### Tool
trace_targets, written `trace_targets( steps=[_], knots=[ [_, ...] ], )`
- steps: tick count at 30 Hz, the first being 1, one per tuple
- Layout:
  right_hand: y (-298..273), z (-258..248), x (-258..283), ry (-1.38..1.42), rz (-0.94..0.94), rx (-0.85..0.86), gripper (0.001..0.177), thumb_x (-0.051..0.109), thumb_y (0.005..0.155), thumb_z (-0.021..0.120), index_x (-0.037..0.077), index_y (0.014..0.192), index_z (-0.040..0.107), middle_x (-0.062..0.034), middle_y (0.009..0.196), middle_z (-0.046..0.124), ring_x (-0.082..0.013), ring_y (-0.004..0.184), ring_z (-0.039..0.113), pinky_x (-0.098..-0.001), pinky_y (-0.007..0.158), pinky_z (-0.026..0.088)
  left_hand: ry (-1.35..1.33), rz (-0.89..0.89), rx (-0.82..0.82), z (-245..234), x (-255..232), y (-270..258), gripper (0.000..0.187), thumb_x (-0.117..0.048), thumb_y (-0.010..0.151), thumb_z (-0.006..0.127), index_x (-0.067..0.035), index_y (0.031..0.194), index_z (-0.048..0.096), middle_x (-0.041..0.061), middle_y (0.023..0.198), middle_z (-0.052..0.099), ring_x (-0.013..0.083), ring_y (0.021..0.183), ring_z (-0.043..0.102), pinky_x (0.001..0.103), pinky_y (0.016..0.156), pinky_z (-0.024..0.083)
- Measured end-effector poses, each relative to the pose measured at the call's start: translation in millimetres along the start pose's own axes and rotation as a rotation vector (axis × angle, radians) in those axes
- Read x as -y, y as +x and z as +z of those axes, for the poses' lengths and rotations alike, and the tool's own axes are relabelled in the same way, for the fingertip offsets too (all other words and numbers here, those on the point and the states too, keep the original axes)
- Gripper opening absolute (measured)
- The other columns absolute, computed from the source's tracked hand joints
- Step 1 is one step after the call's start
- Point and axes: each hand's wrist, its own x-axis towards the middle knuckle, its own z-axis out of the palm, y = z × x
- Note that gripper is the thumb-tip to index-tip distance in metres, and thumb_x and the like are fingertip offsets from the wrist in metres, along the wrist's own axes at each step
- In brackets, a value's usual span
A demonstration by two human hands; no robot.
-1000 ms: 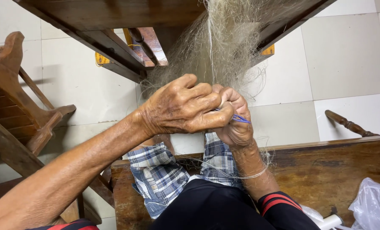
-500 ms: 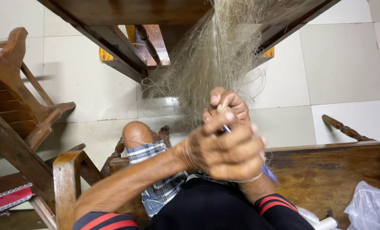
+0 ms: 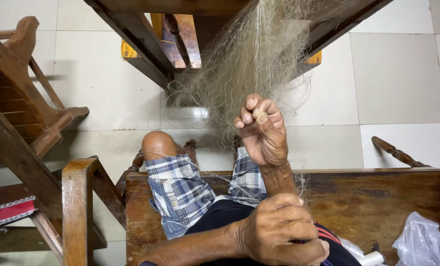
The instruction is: Repairing a fine fishing net using scissors and a netting tool
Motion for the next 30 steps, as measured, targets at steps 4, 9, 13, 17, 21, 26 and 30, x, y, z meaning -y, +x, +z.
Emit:
trace_targets(
  steps=[4, 9, 13, 17, 21, 26, 30],
  knots=[
    [-7.3, -6.1, -4.8, 0.035, 0.001, -0.016, 0.01, 0.012, 0.122, 0.079, 0.007, 0.124, 0.072, -0.0087, 0.141, 0.061, -0.0147, 0.104, 0.067, -0.0355, 0.1, 0.064, -0.294, -0.213, 0.09, 22.4, -19.2, -46.9, 0.017, -0.013, 0.133, 0.072, -0.002, 0.142, 0.082, 0.011, 0.123, 0.084, 0.0358, 0.103, 0.083, 0.053, 0.099, 0.064],
    [-9.2, -6.9, -5.7, 0.028, 0.004, -0.016, 0.01, 0.014, 0.121, 0.08, 0.008, 0.123, 0.071, -0.008, 0.142, 0.062, -0.0134, 0.103, 0.068, -0.0355, 0.1, 0.066, -0.63, -0.584, 0.214, 41.1, -28.8, -83.1, 0.037, -0.03, 0.135, 0.057, 0.0, 0.15, 0.071, 0.01, 0.115, 0.081, 0.031, 0.101, 0.083, 0.046, 0.096, 0.071],
    [-6.8, -8.8, -5.7, 0.031, -0.006, 0.032, 0.008, 0.01, 0.122, 0.078, 0.006, 0.124, 0.071, -0.0096, 0.143, 0.062, -0.0139, 0.105, 0.071, -0.0357, 0.102, 0.066, -0.881, -1.093, 0.205, 31.4, -35.2, -98.2, 0.039, -0.044, 0.137, 0.054, -0.012, 0.142, 0.076, -0.005, 0.095, 0.069, 0.0064, 0.088, 0.065, 0.027, 0.087, 0.053],
    [-5.9, -8.6, -7.5, -0.02, -0.044, 0.011, 0.011, 0.012, 0.121, 0.079, 0.006, 0.12, 0.07, -0.0096, 0.141, 0.062, -0.0137, 0.102, 0.07, -0.0355, 0.1, 0.067, -0.871, -1.241, 0.078, 8.8, -36.6, -121.5, 0.041, -0.05, 0.13, 0.058, -0.012, 0.131, 0.075, -0.007, 0.085, 0.065, 0.0044, 0.077, 0.056, 0.024, 0.079, 0.045],
    [-2.1, -11.0, -10.0, -0.023, -0.067, 0.011, 0.009, 0.008, 0.121, 0.077, 0.005, 0.121, 0.069, -0.0116, 0.14, 0.062, -0.0153, 0.102, 0.071, -0.0373, 0.101, 0.07, -0.707, -1.373, 0.004, -16.0, -39.4, -150.2, 0.045, -0.052, 0.125, 0.059, -0.011, 0.126, 0.077, -0.004, 0.077, 0.063, 0.0078, 0.065, 0.05, 0.028, 0.066, 0.041],
    [2.0, -15.2, -14.2, -0.042, -0.085, -0.006, 0.011, 0.01, 0.121, 0.078, 0.005, 0.122, 0.068, -0.0123, 0.14, 0.062, -0.0163, 0.102, 0.07, -0.0383, 0.101, 0.07, -0.521, -1.505, -0.158, -49.1, -45.3, -195.1, 0.046, -0.055, 0.118, 0.062, -0.014, 0.138, 0.07, -0.001, 0.073, 0.061, 0.0093, 0.061, 0.049, 0.028, 0.056, 0.038],
    [5.1, -19.0, -17.0, -0.037, -0.083, -0.001, 0.012, 0.011, 0.121, 0.077, 0.004, 0.122, 0.068, -0.0129, 0.14, 0.061, -0.0171, 0.103, 0.071, -0.039, 0.102, 0.071, -0.27, -1.61, -0.25, -69.4, -48.3, -193.4, 0.074, -0.066, 0.11, 0.059, -0.016, 0.165, 0.063, -0.003, 0.07, 0.057, 0.0099, 0.06, 0.048, 0.029, 0.057, 0.039]
  ],
)
